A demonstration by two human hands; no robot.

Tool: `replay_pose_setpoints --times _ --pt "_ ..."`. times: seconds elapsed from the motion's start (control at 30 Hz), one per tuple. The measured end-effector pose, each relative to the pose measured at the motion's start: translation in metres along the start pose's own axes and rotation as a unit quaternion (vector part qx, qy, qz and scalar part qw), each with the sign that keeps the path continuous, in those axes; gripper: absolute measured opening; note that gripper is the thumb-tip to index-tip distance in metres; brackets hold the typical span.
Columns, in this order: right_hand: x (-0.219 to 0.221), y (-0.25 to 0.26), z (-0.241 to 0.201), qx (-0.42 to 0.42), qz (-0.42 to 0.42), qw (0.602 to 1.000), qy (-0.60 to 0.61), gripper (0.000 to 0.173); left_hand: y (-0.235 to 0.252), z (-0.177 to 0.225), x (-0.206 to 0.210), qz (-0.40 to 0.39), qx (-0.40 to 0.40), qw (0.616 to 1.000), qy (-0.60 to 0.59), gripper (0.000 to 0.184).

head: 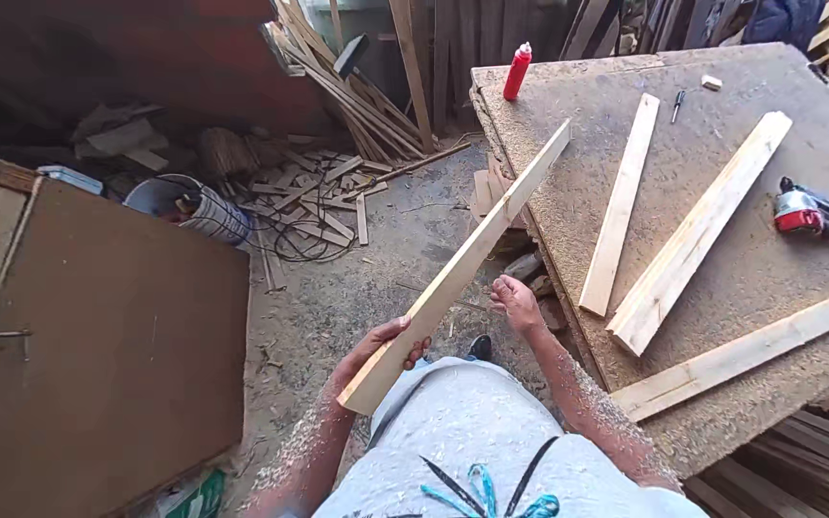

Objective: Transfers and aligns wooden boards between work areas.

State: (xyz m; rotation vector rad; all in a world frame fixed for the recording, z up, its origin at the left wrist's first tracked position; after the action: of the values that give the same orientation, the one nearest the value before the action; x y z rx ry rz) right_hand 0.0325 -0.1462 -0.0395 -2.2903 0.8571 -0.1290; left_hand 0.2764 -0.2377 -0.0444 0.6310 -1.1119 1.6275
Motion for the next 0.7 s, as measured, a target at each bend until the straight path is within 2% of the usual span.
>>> replay_pose_setpoints --times 0.07,0.13,0.2,0.27,0.33,0.4,0.43,0.53,0.57,0.6,0.63,0.7 --pt "0.038 0.033 0.006 0.081 -0.039 0.986 0.139 0.061 -0.049 -0.002 -0.011 0.019 -0.006 0.997 0.076 0.053" --pt "0.093 0.047 0.008 0.141 -0.101 0.949 0.265 0.072 -0.089 -0.003 -0.019 0.029 0.007 0.985 0.168 0.057" --pt "0.15 0.039 0.003 0.128 -0.135 0.93 0.318 0.073 -0.128 0.003 -0.027 0.04 0.04 0.964 0.26 0.056" --pt "0.202 0.022 -0.022 0.058 -0.241 0.909 0.337 0.064 -0.162 0.016 -0.035 0.06 0.101 0.934 0.337 0.058" --pt "0.25 0.0 -0.07 -0.041 -0.368 0.878 0.303 0.056 -0.193 0.023 -0.05 0.097 0.161 0.912 0.364 0.08" --pt "0.293 -0.027 -0.13 -0.136 -0.439 0.852 0.252 0.058 -0.206 0.03 -0.073 0.148 0.215 0.891 0.37 0.096" --pt "0.314 -0.041 -0.162 -0.18 -0.466 0.836 0.226 0.057 -0.205 0.038 -0.085 0.179 0.234 0.877 0.38 0.096" --pt "0.365 -0.077 -0.243 -0.324 -0.497 0.788 0.163 0.049 -0.203 0.08 -0.115 0.309 0.306 0.82 0.372 0.07" --pt "0.379 -0.09 -0.263 -0.377 -0.488 0.776 0.133 0.053 -0.214 0.102 -0.11 0.327 0.377 0.804 0.324 0.072" --pt "0.393 -0.105 -0.278 -0.432 -0.475 0.762 0.089 0.066 -0.234 0.128 -0.1 0.329 0.463 0.779 0.264 0.077" --pt "0.406 -0.121 -0.285 -0.476 -0.461 0.749 0.032 0.08 -0.262 0.153 -0.087 0.327 0.546 0.74 0.217 0.089" --pt "0.433 -0.152 -0.27 -0.505 -0.44 0.735 -0.108 0.088 -0.327 0.192 -0.056 0.316 0.685 0.637 0.16 0.106"
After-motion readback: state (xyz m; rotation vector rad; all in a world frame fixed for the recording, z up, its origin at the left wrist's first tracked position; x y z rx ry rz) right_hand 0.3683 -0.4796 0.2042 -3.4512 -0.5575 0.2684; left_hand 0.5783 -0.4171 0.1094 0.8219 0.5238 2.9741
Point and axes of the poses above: each hand's wrist, its own y-axis towards the middle knuckle, its own x-axis out of the palm, z = x × y, the point moved 10 cm from there along y, towards the middle knuckle, and after that the axes turned 7 degrees about x, right-handed, at the moved point
